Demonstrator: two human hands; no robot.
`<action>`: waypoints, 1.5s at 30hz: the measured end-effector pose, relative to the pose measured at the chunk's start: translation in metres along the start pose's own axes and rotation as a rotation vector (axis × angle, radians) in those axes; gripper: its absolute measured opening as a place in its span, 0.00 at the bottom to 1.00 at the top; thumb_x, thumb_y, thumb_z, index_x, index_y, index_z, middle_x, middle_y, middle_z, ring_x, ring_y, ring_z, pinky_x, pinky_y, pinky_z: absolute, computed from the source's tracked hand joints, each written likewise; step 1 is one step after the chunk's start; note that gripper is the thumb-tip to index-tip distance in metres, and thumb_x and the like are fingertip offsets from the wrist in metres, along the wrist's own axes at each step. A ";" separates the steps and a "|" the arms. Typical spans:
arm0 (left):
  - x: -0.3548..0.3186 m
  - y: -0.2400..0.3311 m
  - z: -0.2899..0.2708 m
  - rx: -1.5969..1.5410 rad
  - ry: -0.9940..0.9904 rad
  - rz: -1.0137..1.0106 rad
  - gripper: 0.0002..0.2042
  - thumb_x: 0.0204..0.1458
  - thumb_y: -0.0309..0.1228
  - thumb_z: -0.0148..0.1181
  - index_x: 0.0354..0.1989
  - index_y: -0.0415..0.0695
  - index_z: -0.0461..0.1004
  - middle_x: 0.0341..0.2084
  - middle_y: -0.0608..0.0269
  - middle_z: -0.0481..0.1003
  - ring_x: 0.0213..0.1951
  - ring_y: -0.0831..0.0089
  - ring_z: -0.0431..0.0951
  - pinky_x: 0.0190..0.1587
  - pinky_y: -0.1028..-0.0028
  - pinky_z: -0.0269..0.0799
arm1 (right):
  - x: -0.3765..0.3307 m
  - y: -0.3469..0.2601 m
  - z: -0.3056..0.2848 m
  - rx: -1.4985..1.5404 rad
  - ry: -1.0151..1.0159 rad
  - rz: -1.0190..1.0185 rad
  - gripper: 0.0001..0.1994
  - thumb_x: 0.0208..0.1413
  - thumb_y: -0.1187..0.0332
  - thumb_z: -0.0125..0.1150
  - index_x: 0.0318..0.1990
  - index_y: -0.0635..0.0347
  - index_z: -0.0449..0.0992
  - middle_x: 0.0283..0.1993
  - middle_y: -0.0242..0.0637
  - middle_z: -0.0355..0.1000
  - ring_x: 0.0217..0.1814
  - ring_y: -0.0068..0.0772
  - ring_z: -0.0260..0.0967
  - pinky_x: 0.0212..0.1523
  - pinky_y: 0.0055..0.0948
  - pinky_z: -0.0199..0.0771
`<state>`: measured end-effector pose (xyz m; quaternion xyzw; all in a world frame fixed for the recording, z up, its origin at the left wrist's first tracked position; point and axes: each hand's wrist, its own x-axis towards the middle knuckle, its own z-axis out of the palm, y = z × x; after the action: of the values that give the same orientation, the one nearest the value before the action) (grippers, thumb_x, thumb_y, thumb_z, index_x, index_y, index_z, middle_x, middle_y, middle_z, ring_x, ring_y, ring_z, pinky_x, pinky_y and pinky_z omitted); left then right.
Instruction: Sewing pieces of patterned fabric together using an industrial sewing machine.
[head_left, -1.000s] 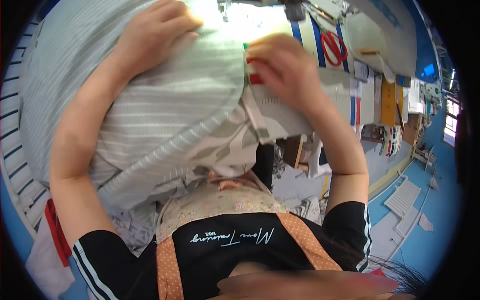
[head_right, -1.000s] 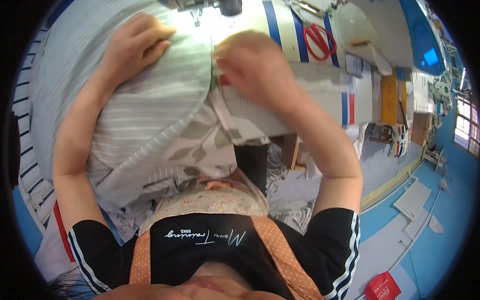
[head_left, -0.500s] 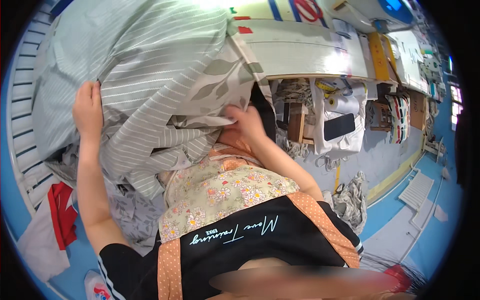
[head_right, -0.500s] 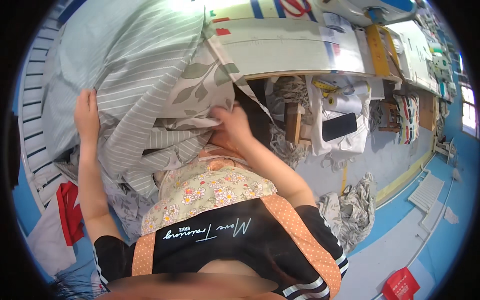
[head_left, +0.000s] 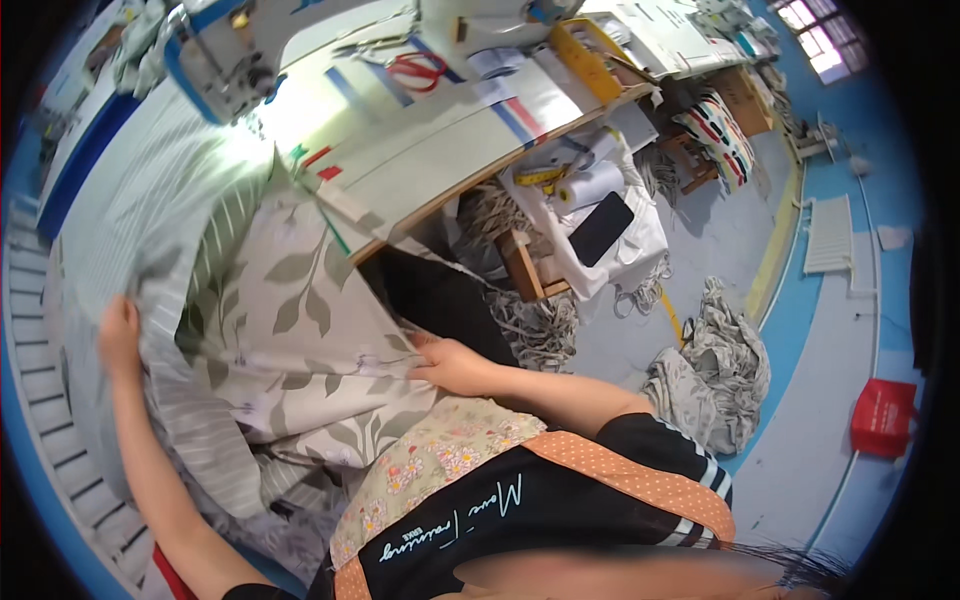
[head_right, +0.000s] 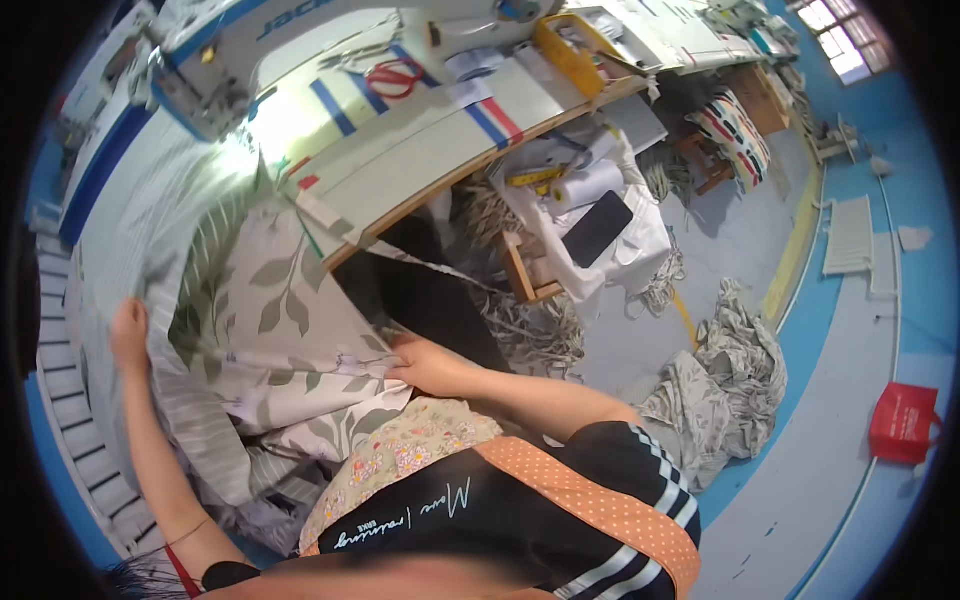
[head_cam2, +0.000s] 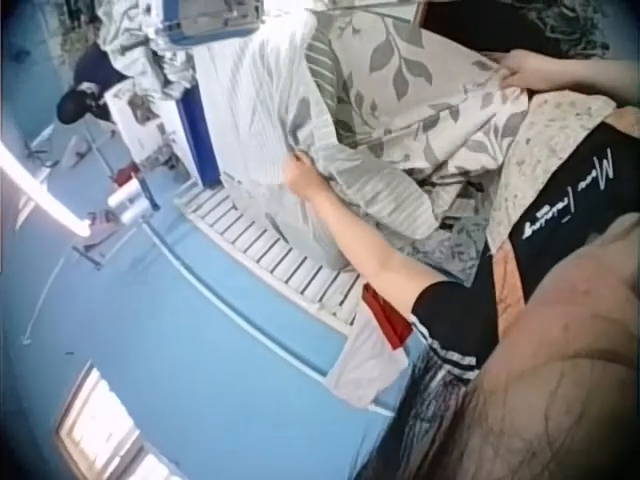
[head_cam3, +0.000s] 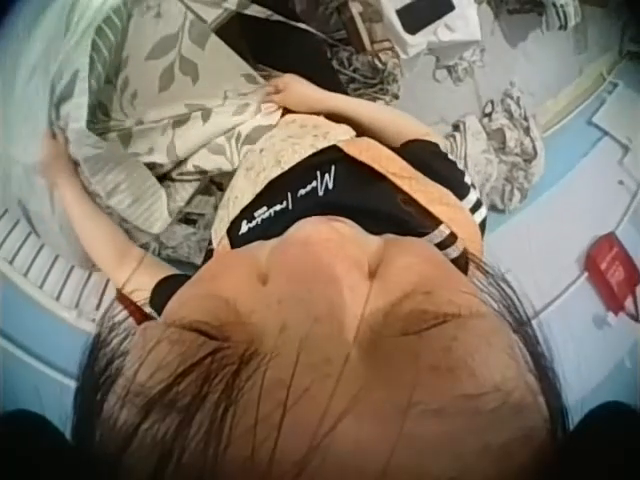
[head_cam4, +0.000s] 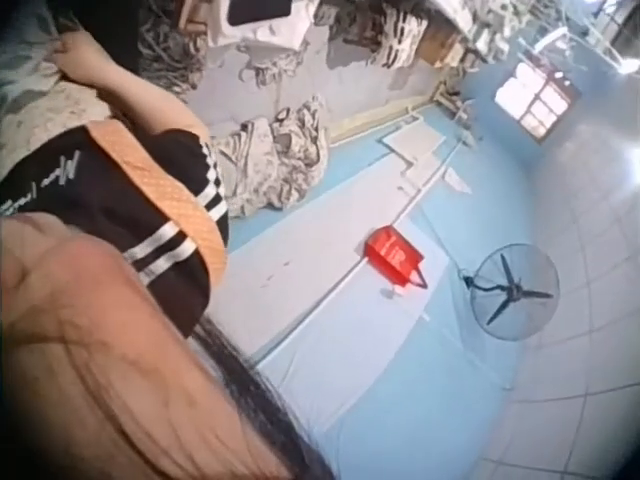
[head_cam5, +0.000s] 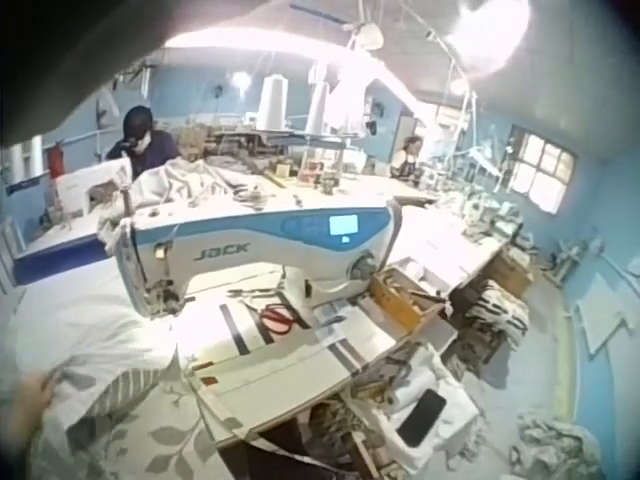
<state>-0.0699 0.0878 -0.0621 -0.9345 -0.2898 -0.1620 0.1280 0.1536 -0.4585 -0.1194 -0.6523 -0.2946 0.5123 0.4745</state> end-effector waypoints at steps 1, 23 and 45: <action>-0.016 -0.033 0.008 0.088 0.045 0.052 0.11 0.64 0.38 0.54 0.34 0.44 0.72 0.26 0.47 0.74 0.29 0.48 0.73 0.32 0.57 0.67 | 0.021 0.020 0.012 -0.145 -0.024 -0.007 0.14 0.59 0.64 0.63 0.44 0.66 0.80 0.35 0.40 0.80 0.36 0.36 0.76 0.41 0.36 0.75; -0.041 0.176 -0.089 -0.680 -0.261 -0.279 0.11 0.66 0.29 0.52 0.47 0.34 0.74 0.40 0.52 0.76 0.43 0.65 0.75 0.51 0.69 0.69 | -0.048 -0.176 -0.172 0.378 -0.554 -1.259 0.22 0.65 0.59 0.60 0.48 0.78 0.78 0.33 0.46 0.76 0.27 0.41 0.70 0.26 0.38 0.68; 0.015 0.272 -0.053 -0.513 -0.155 0.206 0.18 0.56 0.16 0.50 0.56 0.33 0.71 0.50 0.48 0.68 0.52 0.54 0.69 0.57 0.65 0.65 | 0.000 -0.134 -0.519 -1.376 1.104 0.282 0.11 0.51 0.59 0.68 0.37 0.53 0.87 0.36 0.42 0.81 0.39 0.44 0.79 0.43 0.36 0.79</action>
<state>0.0883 -0.1399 -0.0475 -0.9706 -0.1517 -0.1443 -0.1190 0.6590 -0.5727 0.0169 -0.9766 -0.1833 -0.1114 -0.0154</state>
